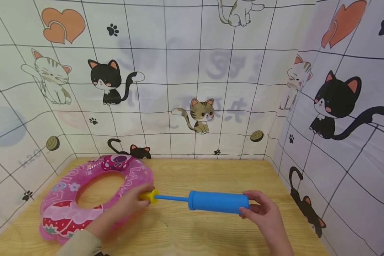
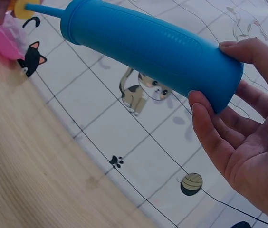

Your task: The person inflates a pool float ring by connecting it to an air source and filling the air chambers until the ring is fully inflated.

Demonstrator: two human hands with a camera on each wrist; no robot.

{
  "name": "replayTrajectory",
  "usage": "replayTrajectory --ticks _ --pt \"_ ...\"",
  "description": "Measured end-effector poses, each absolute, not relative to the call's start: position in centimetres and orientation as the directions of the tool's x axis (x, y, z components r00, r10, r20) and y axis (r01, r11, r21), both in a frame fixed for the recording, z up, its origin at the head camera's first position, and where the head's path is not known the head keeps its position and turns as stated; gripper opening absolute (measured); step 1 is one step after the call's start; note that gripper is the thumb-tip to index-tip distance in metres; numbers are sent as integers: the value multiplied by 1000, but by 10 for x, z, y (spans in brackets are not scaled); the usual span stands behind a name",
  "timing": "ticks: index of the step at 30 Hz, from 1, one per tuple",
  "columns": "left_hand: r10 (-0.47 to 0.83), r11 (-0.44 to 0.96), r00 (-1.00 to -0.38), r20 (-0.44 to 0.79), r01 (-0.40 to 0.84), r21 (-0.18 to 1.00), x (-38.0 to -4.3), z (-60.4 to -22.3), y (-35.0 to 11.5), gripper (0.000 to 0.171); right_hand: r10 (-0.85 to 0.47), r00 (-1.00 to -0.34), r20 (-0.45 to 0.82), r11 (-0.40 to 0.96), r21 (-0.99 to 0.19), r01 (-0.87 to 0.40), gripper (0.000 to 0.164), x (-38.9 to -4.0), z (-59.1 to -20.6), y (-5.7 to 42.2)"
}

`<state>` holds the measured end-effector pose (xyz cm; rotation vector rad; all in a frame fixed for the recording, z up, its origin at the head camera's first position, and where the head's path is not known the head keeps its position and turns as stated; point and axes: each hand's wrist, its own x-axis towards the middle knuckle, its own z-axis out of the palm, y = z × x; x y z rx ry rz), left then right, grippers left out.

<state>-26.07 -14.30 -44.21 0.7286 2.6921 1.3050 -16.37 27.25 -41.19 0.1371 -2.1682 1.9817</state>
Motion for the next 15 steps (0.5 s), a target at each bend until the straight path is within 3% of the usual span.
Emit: replayTrajectory --ticks 9,15 --pt "428 486 -892 146 363 795 -258 -442 -150 29 90 -973 214 91 -974 -206 37 -164 -413 276" --pt "382 349 -924 11 156 924 -252 -443 -140 34 80 -972 219 36 -976 -217 35 -171 -414 257"
